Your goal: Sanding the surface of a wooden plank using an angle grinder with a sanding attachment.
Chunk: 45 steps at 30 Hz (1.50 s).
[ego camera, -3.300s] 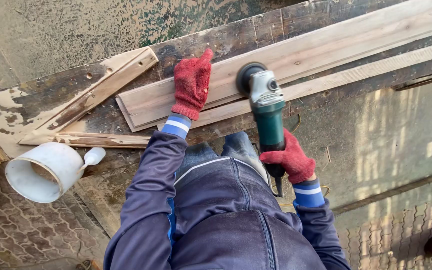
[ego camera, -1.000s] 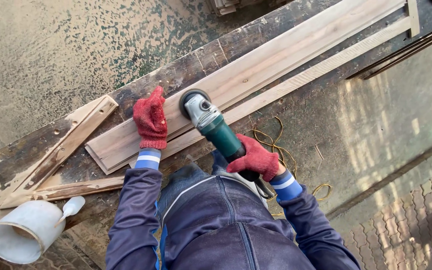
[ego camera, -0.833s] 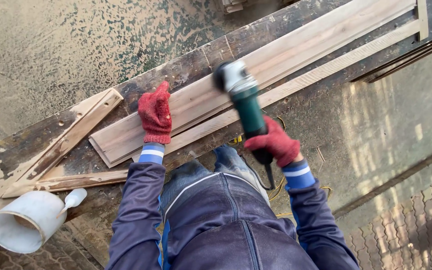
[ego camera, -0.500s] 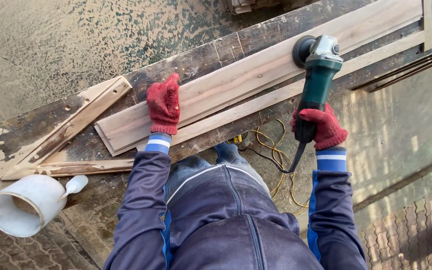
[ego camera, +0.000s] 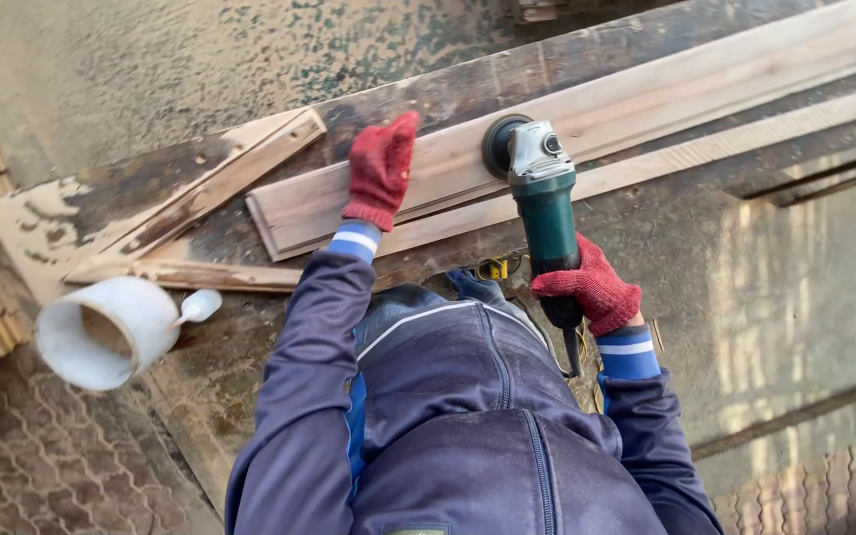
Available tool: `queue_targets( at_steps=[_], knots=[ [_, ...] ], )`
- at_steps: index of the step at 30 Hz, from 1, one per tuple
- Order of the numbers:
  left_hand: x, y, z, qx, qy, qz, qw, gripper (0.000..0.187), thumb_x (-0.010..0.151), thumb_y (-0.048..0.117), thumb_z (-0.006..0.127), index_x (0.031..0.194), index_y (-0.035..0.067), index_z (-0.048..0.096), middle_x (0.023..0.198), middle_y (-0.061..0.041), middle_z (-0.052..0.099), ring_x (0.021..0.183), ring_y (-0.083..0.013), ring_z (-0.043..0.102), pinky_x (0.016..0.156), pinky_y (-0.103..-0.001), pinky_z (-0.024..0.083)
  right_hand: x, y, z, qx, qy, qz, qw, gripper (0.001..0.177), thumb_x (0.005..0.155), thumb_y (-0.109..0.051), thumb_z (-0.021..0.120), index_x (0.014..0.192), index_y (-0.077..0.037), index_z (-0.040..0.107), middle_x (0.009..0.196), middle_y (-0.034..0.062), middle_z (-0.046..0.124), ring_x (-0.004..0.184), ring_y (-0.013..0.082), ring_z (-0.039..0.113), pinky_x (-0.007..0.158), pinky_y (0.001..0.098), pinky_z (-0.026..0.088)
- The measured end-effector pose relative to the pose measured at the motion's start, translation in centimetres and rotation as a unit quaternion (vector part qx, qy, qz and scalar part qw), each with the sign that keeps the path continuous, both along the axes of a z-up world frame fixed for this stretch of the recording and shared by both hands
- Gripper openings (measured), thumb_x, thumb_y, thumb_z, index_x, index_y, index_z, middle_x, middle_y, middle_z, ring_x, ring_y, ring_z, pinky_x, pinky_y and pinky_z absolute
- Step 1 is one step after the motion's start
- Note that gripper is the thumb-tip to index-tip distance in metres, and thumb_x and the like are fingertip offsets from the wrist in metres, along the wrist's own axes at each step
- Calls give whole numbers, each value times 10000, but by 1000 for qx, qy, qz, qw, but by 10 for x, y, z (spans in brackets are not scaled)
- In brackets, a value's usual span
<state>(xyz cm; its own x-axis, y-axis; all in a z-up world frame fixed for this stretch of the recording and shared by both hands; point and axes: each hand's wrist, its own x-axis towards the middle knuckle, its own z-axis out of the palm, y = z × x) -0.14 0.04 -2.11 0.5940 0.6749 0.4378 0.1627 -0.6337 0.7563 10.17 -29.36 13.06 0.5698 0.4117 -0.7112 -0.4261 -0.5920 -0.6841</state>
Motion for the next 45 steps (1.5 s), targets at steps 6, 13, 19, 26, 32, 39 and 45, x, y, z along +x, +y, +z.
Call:
queue_targets(
  at_steps=[6,13,19,26,32,39,45],
  knots=[
    [-59,16,-13,56,79,-1,995,495,1032,431,555,1444,159,563,1142,-112,665,1096,-326,615,999,-460,506,-24,37,7,-5,22,85,996,666,356,-83,968,976,-129,731,754,70,640,711,192,615,655,312,489],
    [-143,44,-11,294,236,73,923,528,932,431,586,1364,127,591,1268,-80,469,1248,-276,433,1090,-454,430,-44,72,3,-1,31,210,977,663,401,-160,1017,996,-141,725,775,75,618,728,185,574,675,322,472],
    [-143,44,-7,319,217,74,920,527,914,397,628,1367,128,606,1290,-83,493,1260,-265,457,1066,-454,441,-28,66,15,14,45,37,998,591,413,-19,922,956,-111,709,712,105,659,646,249,687,611,364,552],
    [-138,45,5,312,190,48,930,482,958,373,577,1329,67,606,1250,-120,480,1220,-289,470,1011,-466,462,32,19,25,45,-12,-80,996,386,578,-59,834,934,-54,684,743,159,672,649,274,707,632,348,561],
    [-138,48,2,317,193,43,928,478,945,366,596,1317,65,612,1245,-118,481,1214,-289,472,993,-464,470,-4,48,32,44,-9,-81,996,398,516,-25,845,887,-43,700,682,133,647,593,231,662,594,325,538],
    [-142,48,-6,317,197,40,927,457,956,324,600,1341,77,611,1251,-109,489,1223,-278,474,1020,-450,454,-54,74,-1,-12,36,116,993,706,357,-85,973,1022,-163,748,772,72,654,702,198,607,642,309,479],
    [-142,49,-2,300,197,46,932,440,941,302,617,1325,89,627,1238,-98,499,1216,-274,483,1026,-449,457,-56,86,12,-37,46,163,985,716,380,-113,984,1055,-156,750,811,80,649,740,213,603,686,319,483]
  ],
)
